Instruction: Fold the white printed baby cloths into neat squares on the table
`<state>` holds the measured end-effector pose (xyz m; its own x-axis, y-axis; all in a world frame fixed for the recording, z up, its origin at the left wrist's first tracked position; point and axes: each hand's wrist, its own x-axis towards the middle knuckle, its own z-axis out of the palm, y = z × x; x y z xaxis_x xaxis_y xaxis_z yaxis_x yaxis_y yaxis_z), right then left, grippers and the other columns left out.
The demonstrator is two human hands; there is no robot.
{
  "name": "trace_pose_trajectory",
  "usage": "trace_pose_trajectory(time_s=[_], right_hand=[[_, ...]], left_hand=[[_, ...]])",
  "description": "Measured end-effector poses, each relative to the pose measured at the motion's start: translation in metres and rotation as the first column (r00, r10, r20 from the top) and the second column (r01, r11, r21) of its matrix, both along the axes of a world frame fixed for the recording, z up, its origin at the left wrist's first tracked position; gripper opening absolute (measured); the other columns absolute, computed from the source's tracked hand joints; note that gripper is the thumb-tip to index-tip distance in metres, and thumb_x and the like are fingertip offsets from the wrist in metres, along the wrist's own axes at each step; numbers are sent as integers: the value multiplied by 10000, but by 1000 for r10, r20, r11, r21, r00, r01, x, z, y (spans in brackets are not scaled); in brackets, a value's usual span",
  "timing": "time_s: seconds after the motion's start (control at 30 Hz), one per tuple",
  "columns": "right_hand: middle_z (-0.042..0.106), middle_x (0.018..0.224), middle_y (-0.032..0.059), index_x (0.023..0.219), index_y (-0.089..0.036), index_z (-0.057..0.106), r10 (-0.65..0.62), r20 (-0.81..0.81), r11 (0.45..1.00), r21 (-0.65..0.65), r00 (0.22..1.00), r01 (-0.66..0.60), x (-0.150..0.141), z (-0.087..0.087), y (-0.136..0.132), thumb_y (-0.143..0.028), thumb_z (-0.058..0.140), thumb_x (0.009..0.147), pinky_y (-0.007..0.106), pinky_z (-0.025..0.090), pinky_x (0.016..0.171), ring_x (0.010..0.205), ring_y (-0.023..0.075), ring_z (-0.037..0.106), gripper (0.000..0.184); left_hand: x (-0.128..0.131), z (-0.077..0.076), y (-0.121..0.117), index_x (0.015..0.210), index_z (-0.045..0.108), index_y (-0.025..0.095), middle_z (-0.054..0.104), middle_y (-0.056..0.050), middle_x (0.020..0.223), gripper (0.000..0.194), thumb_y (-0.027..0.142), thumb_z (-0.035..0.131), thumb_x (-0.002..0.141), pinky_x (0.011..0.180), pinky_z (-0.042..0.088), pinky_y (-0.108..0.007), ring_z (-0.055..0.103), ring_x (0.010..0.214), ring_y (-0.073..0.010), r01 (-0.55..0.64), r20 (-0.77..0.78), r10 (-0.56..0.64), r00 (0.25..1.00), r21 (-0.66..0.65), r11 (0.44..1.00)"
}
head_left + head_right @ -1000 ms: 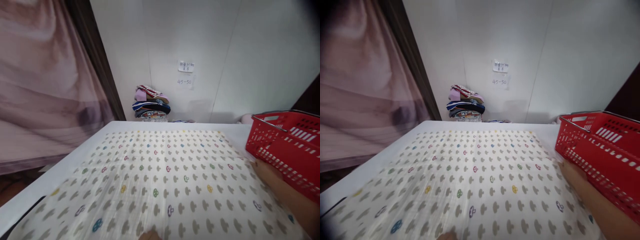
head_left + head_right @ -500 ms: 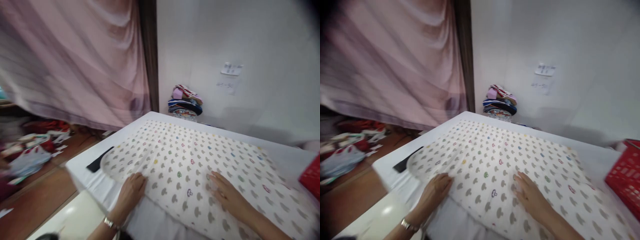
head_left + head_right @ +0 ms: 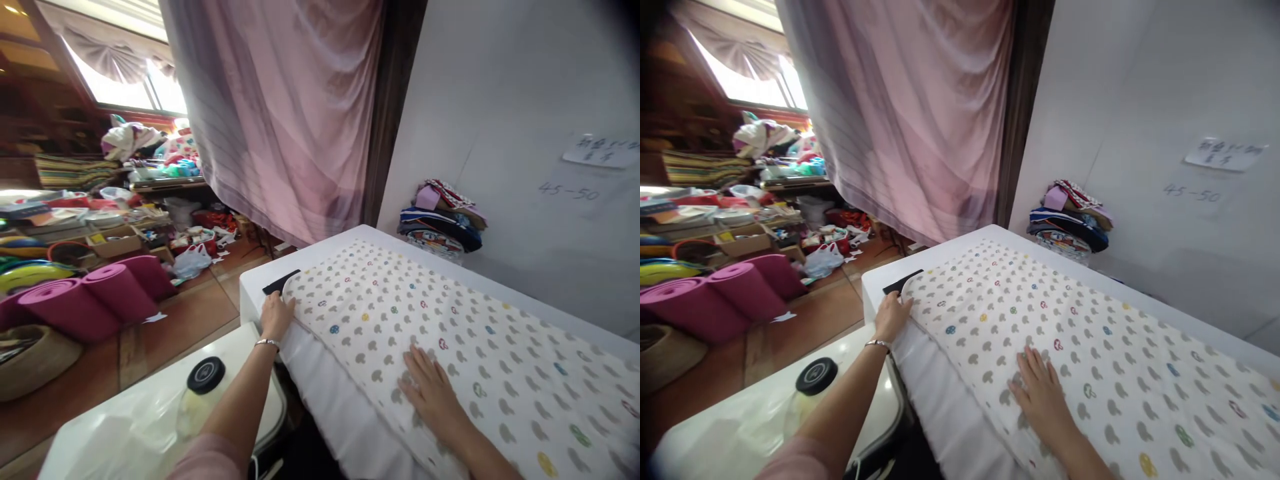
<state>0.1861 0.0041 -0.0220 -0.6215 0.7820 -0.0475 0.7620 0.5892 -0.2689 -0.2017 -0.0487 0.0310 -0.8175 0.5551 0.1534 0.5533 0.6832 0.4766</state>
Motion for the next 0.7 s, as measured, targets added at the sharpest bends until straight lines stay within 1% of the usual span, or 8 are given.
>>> trace_pose_trajectory(time_s=[0.13,0.23,0.3,0.37,0.43,0.53,0.63,0.7], right_hand=[[117,1513,9,1445,-252,224,16,-50,999,52,999,-13,3,0,-9,-544,276,899,511,133,1117,1388,260,94,621],[159,1505,17,1435,-248,256,47,-31,999,13,998,-46,2,-2,-12,-554,287,894,518,118,1117,1383,270,129,623],[151,1505,18,1434,-245,258,43,-34,999,-7,998,-43,1,-2,-12,-555,280,895,518,118,1116,1383,269,127,623],[129,1508,14,1439,-251,237,30,-53,1000,7,998,-30,-1,-2,-12,-552,278,896,517,115,1116,1386,264,112,622],[126,1507,13,1439,-255,239,26,-58,1000,19,998,-25,-3,-1,-13,-557,281,894,513,103,1118,1388,260,106,624],[125,1505,24,1435,-232,258,27,-36,1000,-4,999,-27,-5,0,-14,-574,266,890,501,83,1124,1389,257,98,643],[95,1508,29,1440,-221,236,27,-51,999,-22,998,-28,-6,1,-15,-577,257,891,496,71,1125,1391,259,79,655],[89,1508,10,1444,-258,212,26,-84,999,-35,996,-29,-6,3,-16,-576,274,888,500,67,1125,1390,258,81,644]], left_hand=[[-10,1,9,1223,468,114,571,-199,1193,523,430,463,807,871,419,-423,531,1111,-323,-50,125,49,991,3,999],[-18,2,16,988,593,141,625,-207,1079,374,431,474,785,836,421,-453,565,1045,-354,-46,193,48,980,-15,999],[-24,2,21,799,608,158,646,-204,1005,273,406,503,756,817,421,-465,574,1012,-370,-44,229,40,973,14,999],[-29,2,24,699,586,171,654,-189,960,216,375,523,732,803,426,-460,580,987,-367,-48,250,30,968,65,997],[-32,2,27,675,576,178,660,-165,898,205,367,518,728,773,442,-435,597,935,-343,-58,269,25,963,114,992],[-31,-1,32,703,585,170,645,-111,732,225,371,487,737,666,473,-371,620,757,-273,-86,332,15,943,200,976],[-29,-6,37,753,582,149,595,-60,600,229,340,456,745,561,470,-318,587,593,-206,-97,398,-16,917,263,960],[-27,-8,43,746,563,140,564,-39,557,198,317,476,725,519,457,-299,558,539,-182,-125,446,-39,894,331,935]])
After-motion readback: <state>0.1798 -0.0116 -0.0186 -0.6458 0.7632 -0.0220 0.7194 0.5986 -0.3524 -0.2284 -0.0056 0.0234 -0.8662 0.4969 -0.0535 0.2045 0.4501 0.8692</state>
